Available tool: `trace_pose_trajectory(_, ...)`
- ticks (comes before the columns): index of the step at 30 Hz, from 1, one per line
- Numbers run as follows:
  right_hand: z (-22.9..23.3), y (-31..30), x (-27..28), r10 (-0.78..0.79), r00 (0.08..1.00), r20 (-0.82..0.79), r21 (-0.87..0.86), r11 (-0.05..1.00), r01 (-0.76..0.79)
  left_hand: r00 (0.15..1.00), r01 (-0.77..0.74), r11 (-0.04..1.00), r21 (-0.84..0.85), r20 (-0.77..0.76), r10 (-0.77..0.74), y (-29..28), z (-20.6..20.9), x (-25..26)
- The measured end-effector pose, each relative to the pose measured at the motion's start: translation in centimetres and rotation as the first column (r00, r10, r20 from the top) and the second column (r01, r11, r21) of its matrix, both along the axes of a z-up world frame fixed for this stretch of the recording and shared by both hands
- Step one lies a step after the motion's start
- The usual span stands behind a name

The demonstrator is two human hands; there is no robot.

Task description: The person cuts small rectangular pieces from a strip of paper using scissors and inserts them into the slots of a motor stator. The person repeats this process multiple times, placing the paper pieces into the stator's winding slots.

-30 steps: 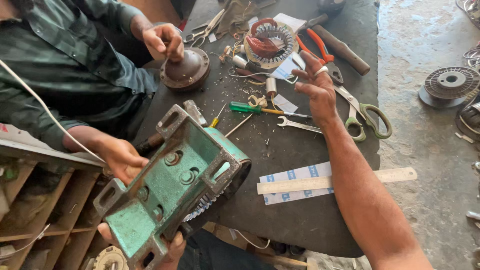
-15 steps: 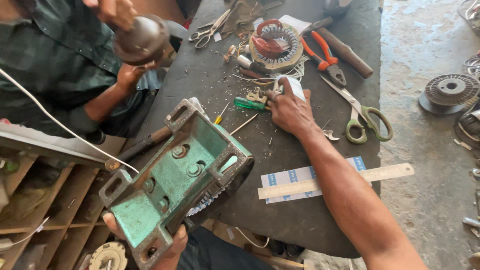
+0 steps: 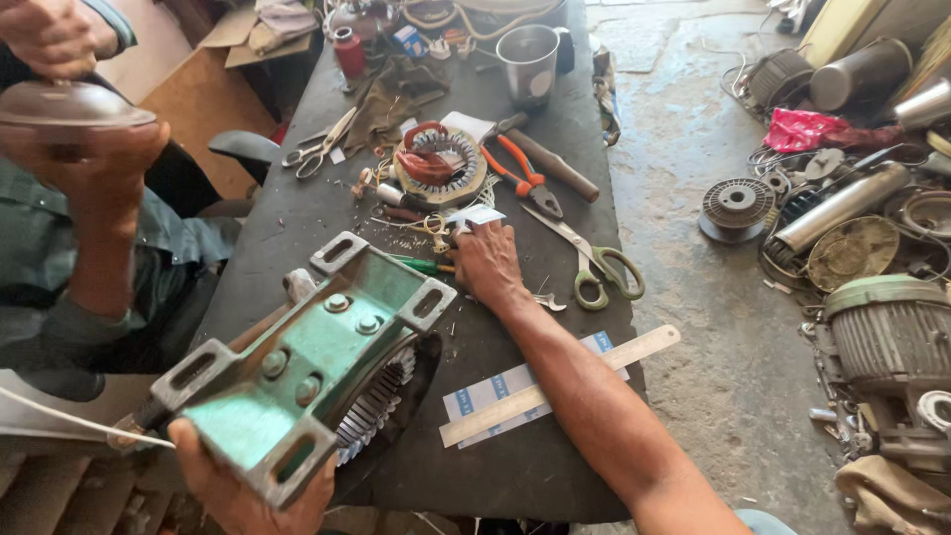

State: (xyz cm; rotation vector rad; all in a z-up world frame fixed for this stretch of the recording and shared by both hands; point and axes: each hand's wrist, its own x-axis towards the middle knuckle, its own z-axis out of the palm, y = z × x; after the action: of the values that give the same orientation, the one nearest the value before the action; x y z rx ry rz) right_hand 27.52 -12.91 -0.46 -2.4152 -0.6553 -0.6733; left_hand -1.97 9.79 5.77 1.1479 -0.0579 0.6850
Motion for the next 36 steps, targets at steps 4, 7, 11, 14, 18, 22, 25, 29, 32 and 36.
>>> trace_pose_trajectory(4, 0.0, -0.5, 0.5, -0.054, 0.998, 0.039, 0.051, 0.997, 0.052, 0.900, -0.316, 0.443, 0.839, 0.116, 0.421, -2.7, 2.8, 1.0)
trace_pose_trajectory(7, 0.3, -1.1, 0.7, -0.056, 0.998, -0.001, -0.001, 0.998, 0.056, 0.852, -0.315, 0.344, 0.885, 0.104, 0.513, -4.2, 5.1, 2.1)
trace_pose_trajectory(11, 0.9, -2.3, 0.7, -0.051, 0.998, 0.040, 0.102, 0.994, 0.046, 0.829, -0.316, 0.193, 0.929, 0.172, 0.532, -5.3, 7.9, 3.5)
trace_pose_trajectory(14, 1.6, -4.0, 0.3, -0.049, 0.997, -0.063, 0.144, 0.988, 0.058, 0.845, -0.291, 0.182, 0.939, 0.163, 0.508, -5.8, 9.2, 4.9)
trace_pose_trajectory(18, 3.9, -7.3, -0.3, -0.050, 0.999, 0.014, 0.277, 0.960, 0.044, 0.870, -0.286, 0.155, 0.946, 0.189, 0.455, -6.6, 10.7, 7.6)
trace_pose_trajectory(22, 6.0, -10.9, -4.1, -0.065, 0.968, -0.243, 0.524, 0.831, 0.187, 0.861, -0.179, 0.116, 0.977, 0.098, 0.500, -8.7, 11.4, 11.3)
trace_pose_trajectory(25, 7.0, -13.6, -8.9, -0.071, 0.891, -0.448, 0.549, 0.764, 0.337, 0.843, -0.082, 0.097, 0.992, 0.017, 0.538, -10.0, 12.0, 14.3)
trace_pose_trajectory(29, 5.3, -16.4, -16.7, 0.015, 0.904, -0.428, 0.690, 0.651, 0.316, 0.821, 0.030, 0.155, 0.987, -0.113, 0.559, -10.3, 12.7, 17.3)
trace_pose_trajectory(32, 2.8, -17.0, -19.9, 0.085, 0.923, -0.374, 0.809, 0.516, 0.281, 0.826, 0.018, 0.199, 0.980, -0.127, 0.549, -10.3, 12.5, 18.1)
trace_pose_trajectory(36, 1.0, -17.4, -20.3, -0.064, 0.944, -0.323, 0.737, 0.610, 0.293, 0.853, 0.005, 0.252, 0.968, -0.135, 0.504, -9.8, 12.2, 17.6)
